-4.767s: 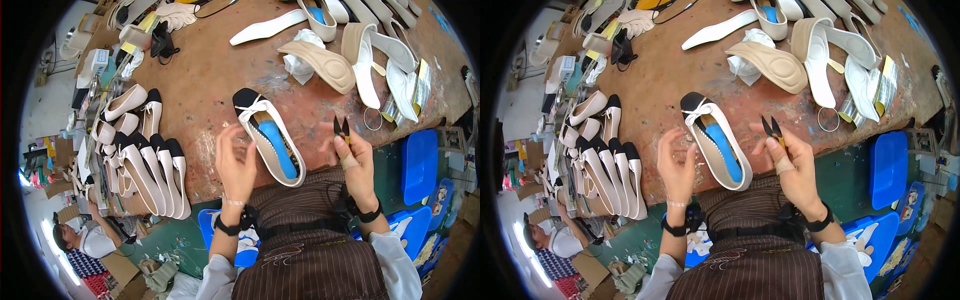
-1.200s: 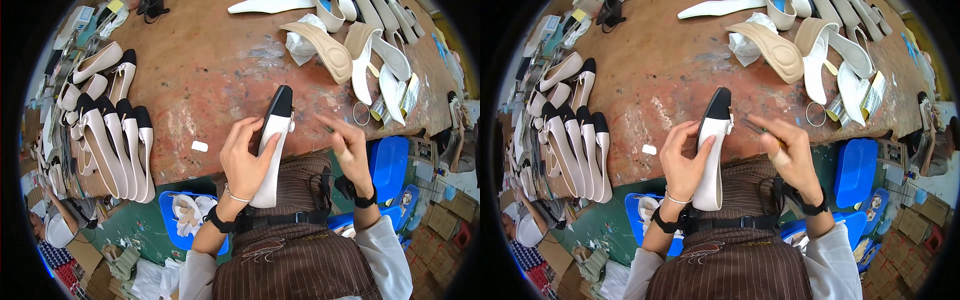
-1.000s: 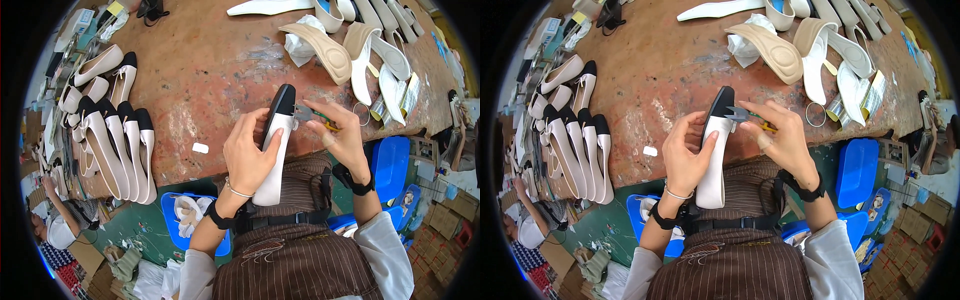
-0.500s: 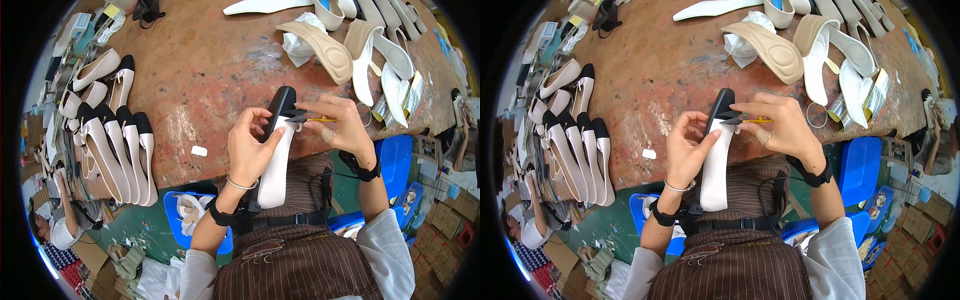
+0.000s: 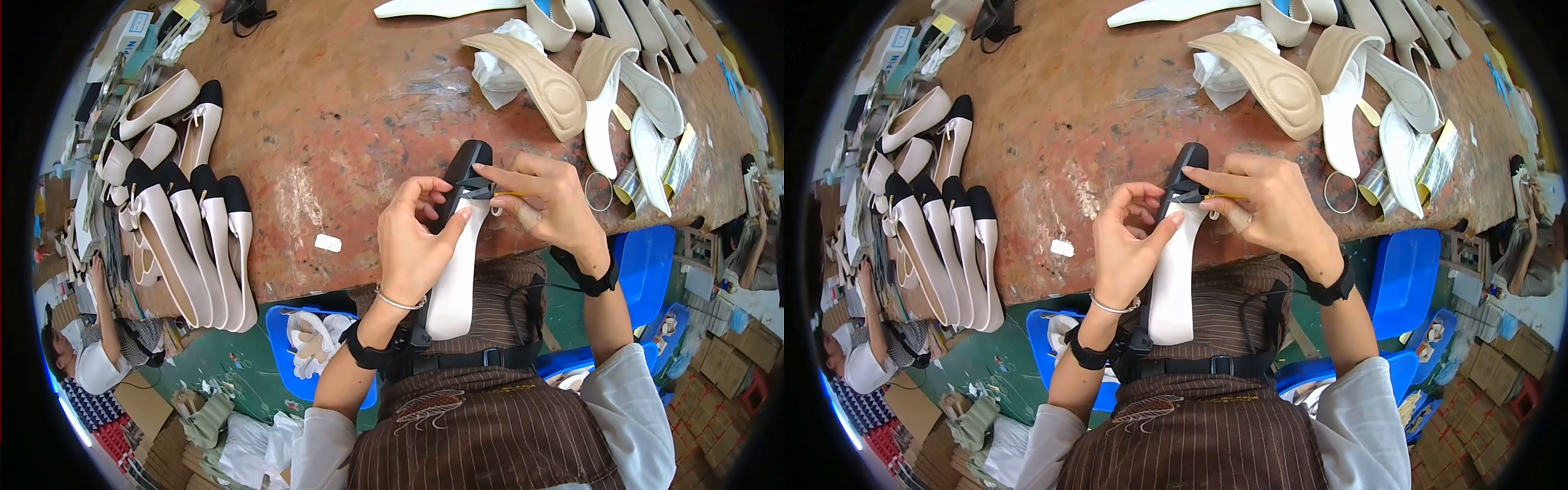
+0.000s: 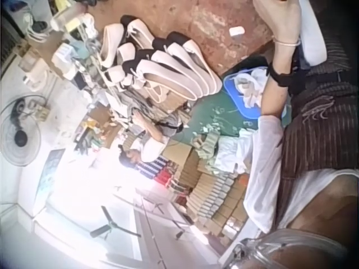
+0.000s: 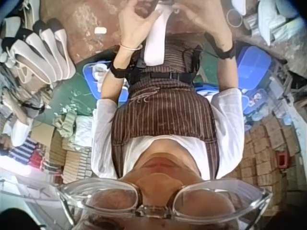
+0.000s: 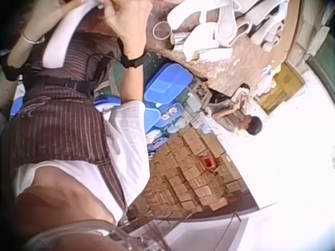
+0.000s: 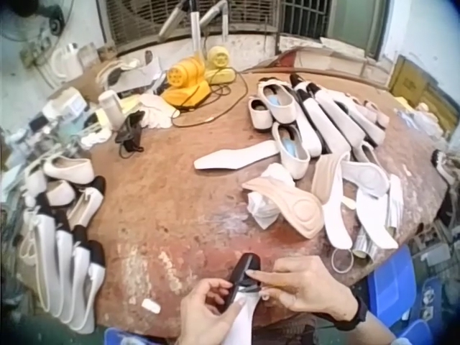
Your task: Assembling shoe insoles and attaching decorative elements to footwear.
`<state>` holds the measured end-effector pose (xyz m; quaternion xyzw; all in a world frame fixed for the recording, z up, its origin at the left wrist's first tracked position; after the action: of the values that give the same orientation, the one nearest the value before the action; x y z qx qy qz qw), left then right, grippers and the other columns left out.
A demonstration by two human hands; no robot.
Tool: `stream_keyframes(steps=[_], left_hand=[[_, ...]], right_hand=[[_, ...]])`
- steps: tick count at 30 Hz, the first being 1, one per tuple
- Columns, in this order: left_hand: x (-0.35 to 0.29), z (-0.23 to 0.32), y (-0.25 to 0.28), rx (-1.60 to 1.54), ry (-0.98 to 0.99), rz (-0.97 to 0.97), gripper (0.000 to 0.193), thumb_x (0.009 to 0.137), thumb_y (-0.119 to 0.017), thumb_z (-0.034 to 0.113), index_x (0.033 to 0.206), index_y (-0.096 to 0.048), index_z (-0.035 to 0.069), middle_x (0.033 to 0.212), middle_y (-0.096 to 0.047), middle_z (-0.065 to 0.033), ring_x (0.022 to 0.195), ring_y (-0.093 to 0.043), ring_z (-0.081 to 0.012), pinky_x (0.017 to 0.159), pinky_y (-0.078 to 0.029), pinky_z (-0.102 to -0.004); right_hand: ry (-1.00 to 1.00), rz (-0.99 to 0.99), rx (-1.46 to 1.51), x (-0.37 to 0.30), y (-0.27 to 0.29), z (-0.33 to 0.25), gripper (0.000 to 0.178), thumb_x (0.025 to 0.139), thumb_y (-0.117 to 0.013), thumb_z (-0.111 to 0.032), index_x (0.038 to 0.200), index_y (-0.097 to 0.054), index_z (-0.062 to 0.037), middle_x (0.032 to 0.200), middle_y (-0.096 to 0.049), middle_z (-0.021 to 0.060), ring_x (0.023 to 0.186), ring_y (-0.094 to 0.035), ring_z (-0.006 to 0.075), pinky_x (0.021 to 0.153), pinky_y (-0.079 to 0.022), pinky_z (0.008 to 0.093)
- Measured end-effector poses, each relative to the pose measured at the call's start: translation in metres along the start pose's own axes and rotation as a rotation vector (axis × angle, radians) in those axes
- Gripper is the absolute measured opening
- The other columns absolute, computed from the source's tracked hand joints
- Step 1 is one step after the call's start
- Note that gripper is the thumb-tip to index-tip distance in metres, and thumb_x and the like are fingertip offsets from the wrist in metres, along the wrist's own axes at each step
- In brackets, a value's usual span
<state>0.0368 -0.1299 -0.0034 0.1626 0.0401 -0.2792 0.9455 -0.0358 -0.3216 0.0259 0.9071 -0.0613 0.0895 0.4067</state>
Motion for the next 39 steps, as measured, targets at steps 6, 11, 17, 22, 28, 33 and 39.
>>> stream_keyframes(steps=[6,11,17,22,28,33,39], left_hand=[[0.000,0.001,0.001,-0.007,-0.007,0.006,0.033,0.076,-0.080,0.004,0.105,-0.063,0.002,0.091,-0.061,-0.0017,0.073,-0.053,-0.0048,0.052,-0.043,-0.0169],[-0.001,0.001,0.001,-0.014,-0.006,0.005,0.033,0.075,-0.080,0.004,0.104,-0.063,0.002,0.091,-0.061,-0.0019,0.073,-0.053,-0.0053,0.052,-0.043,-0.0171],[-0.001,0.001,0.001,-0.004,-0.012,0.005,0.034,0.075,-0.080,0.004,0.104,-0.064,0.002,0.091,-0.061,-0.0020,0.074,-0.053,-0.0052,0.053,-0.043,-0.0169],[-0.001,-0.004,0.011,-0.088,0.022,-0.011,0.033,0.079,-0.078,0.004,0.108,-0.062,0.002,0.094,-0.062,-0.0024,0.078,-0.054,-0.0060,0.059,-0.046,-0.0179],[0.007,-0.011,0.043,-0.268,0.139,-0.048,0.033,0.086,-0.074,0.007,0.115,-0.060,0.000,0.103,-0.064,-0.0060,0.085,-0.058,-0.0103,0.078,-0.050,-0.0237],[0.006,-0.004,0.050,-0.165,-0.003,-0.071,0.039,0.085,-0.074,0.006,0.123,-0.063,0.003,0.105,-0.061,-0.0042,0.088,-0.062,-0.0117,0.074,-0.052,-0.0235],[0.012,0.003,0.048,0.131,-0.292,0.037,0.020,0.085,-0.072,0.000,0.105,-0.073,0.002,0.100,-0.059,-0.0041,0.077,-0.065,-0.0101,0.060,-0.051,-0.0211]], right_hand=[[-0.043,-0.054,0.012,-0.002,-0.001,-0.003,0.046,0.071,-0.074,0.000,0.117,-0.072,-0.0040,0.073,-0.058,0.0115,0.064,-0.057,0.0242,0.059,-0.046,0.0352],[-0.004,-0.001,0.020,-0.003,-0.005,-0.002,0.041,0.072,-0.073,-0.002,0.113,-0.073,-0.0059,0.069,-0.057,0.0097,0.058,-0.056,0.0234,0.055,-0.044,0.0350],[0.029,0.080,0.017,-0.005,-0.009,-0.003,0.035,0.074,-0.073,-0.003,0.108,-0.076,-0.0074,0.064,-0.055,0.0087,0.054,-0.054,0.0232,0.051,-0.043,0.0354],[-0.083,0.166,0.145,-0.012,-0.019,-0.014,0.031,0.077,-0.073,-0.003,0.108,-0.075,-0.0058,0.065,-0.056,0.0092,0.052,-0.052,0.0183,0.050,-0.041,0.0325],[-0.317,0.304,0.616,-0.018,-0.033,-0.024,0.026,0.088,-0.071,-0.012,0.113,-0.074,-0.0041,0.067,-0.052,-0.0008,0.059,-0.045,0.0059,0.052,-0.031,0.0241],[-0.319,0.312,0.594,-0.012,-0.029,-0.025,0.031,0.089,-0.071,-0.016,0.117,-0.071,-0.0038,0.070,-0.052,-0.0010,0.063,-0.044,0.0071,0.054,-0.031,0.0251],[-0.370,0.267,0.570,-0.001,-0.028,-0.027,0.033,0.091,-0.068,-0.017,0.121,-0.068,-0.0034,0.083,-0.066,0.0063,0.071,-0.057,0.0107,0.065,-0.047,0.0272]])
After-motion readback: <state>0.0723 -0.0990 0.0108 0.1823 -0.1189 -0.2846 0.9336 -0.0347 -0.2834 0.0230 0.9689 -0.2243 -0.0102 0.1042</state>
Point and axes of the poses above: each hand's wrist, its own x-axis towards the middle knuckle, its own y-axis out of the back of the hand, z = x × y, the point moved 1 cm from there along x, towards the middle knuckle
